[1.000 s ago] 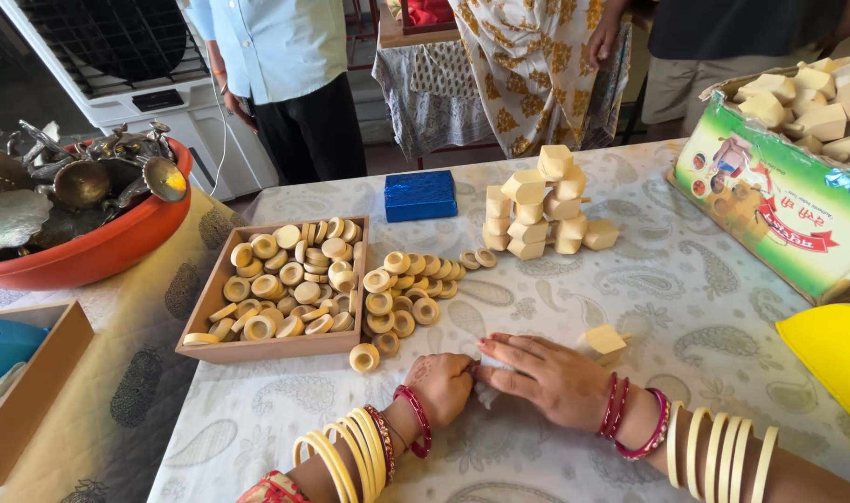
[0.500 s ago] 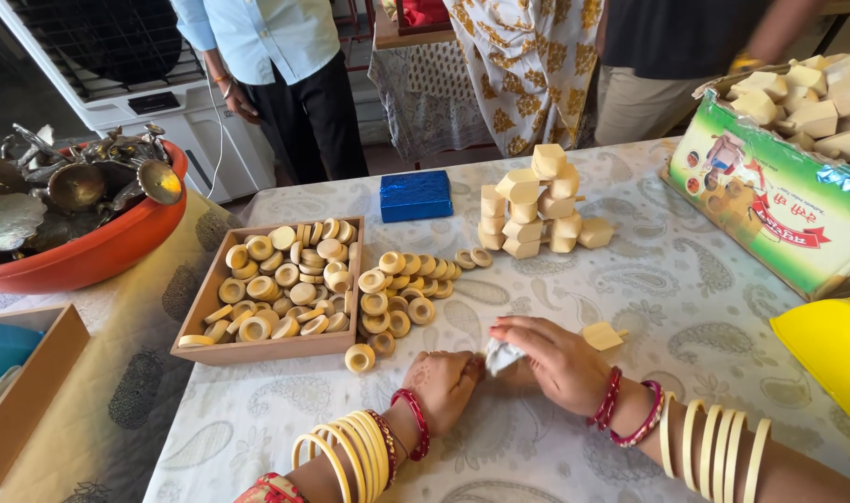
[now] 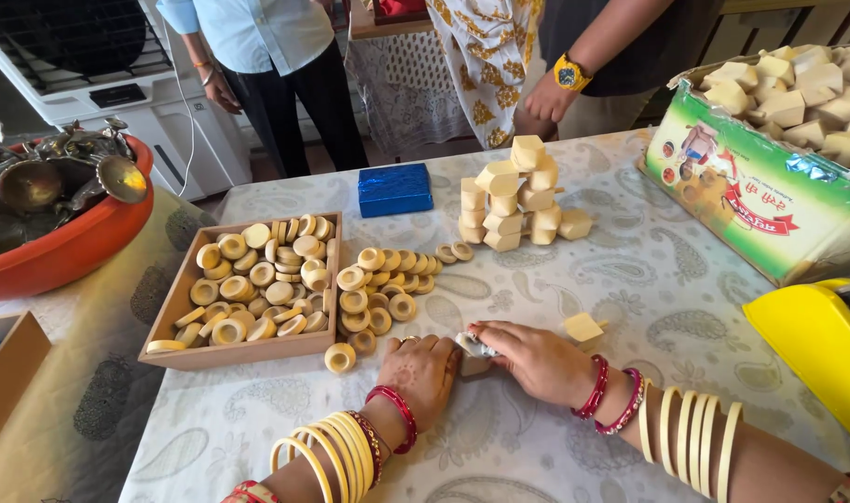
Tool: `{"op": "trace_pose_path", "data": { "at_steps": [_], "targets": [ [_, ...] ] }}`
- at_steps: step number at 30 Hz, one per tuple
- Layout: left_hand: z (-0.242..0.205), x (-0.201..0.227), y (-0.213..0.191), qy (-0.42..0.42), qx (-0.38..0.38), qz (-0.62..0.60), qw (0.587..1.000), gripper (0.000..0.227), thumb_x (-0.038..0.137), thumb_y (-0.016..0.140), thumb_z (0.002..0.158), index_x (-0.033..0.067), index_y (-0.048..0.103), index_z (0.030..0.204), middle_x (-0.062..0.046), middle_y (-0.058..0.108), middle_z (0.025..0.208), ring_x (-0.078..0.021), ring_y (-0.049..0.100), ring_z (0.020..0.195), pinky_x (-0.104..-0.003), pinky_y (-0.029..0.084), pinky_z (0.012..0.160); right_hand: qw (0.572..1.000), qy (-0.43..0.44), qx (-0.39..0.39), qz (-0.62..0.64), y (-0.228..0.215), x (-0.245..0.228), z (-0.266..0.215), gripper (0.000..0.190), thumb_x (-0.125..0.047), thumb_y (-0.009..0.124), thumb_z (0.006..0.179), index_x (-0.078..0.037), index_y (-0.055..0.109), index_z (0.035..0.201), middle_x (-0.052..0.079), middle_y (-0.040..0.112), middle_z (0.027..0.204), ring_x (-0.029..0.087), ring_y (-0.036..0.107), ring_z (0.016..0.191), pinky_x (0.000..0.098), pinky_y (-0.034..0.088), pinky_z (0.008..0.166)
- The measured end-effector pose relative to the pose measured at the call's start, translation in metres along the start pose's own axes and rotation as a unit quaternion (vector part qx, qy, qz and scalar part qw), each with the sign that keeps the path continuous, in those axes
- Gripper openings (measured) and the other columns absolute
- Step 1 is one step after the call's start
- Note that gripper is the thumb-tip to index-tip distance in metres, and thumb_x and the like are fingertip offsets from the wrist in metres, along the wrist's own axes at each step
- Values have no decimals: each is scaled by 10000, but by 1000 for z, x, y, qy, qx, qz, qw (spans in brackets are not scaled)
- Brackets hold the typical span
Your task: The recorder is polishing small wooden spindle-shaped toys using a white cloth.
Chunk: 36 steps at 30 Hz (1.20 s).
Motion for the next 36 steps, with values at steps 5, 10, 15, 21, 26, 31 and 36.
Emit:
{"op": "trace_pose_path", "data": {
  "at_steps": [5,10,15,21,26,31,36],
  "targets": [
    [5,-14,14,-50,-10,-50,997,271,276,448,971,126,661,1044,-135,724,998,-344,640,1007,-487,391,932,993,15,109,-32,-12,11,-6,414,43,584,876,-71,653,1267,100,711,1292,263,699,1214,347,590,1005],
    [6,-29,43,-90,-59,-28,994,309,284,467,940,92,710,929,-182,725,922,-355,668,964,-486,394,953,985,-161,-7,-54,-10,-66,6,732,-135,706,846,13,429,1508,230,452,1534,407,451,1392,446,395,1121],
    [1,-14,17,-60,-41,-11,997,278,277,478,942,93,686,926,-151,721,951,-351,664,972,-490,393,925,997,-58,-48,11,8,-21,7,666,10,605,903,-58,415,1538,152,415,1607,314,438,1464,384,396,1172],
    [1,1,-3,-6,6,-22,1000,205,251,478,962,109,623,993,-109,718,981,-332,645,989,-494,378,905,998,-14,-9,52,5,4,-1,526,-63,661,930,-73,536,1441,104,530,1530,287,560,1368,359,504,1085],
    [1,-3,10,-7,-12,-36,999,214,232,466,955,136,658,967,-103,726,953,-330,646,972,-486,390,898,991,32,126,6,-24,-1,-3,443,-51,651,873,-145,662,1306,72,656,1410,258,692,1235,327,612,970],
    [12,-22,46,-10,-27,15,999,218,237,519,884,141,714,904,-137,709,922,-331,650,945,-503,385,887,991,-128,-33,-8,-10,-57,5,676,-138,712,877,-11,454,1489,218,502,1473,369,510,1340,432,469,1066],
    [1,-5,17,-14,-30,-14,999,206,246,511,924,125,672,968,-125,714,934,-327,644,970,-502,387,882,993,-91,-28,-73,5,-22,2,662,-165,693,925,-4,403,1498,185,470,1498,347,454,1395,434,403,1131]
  ]
}}
Point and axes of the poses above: each hand's wrist, its own z-axis towards the middle knuckle, its own y-axis out of the palm, x = y × z, the point moved 7 cm from there along z, towards the middle knuckle
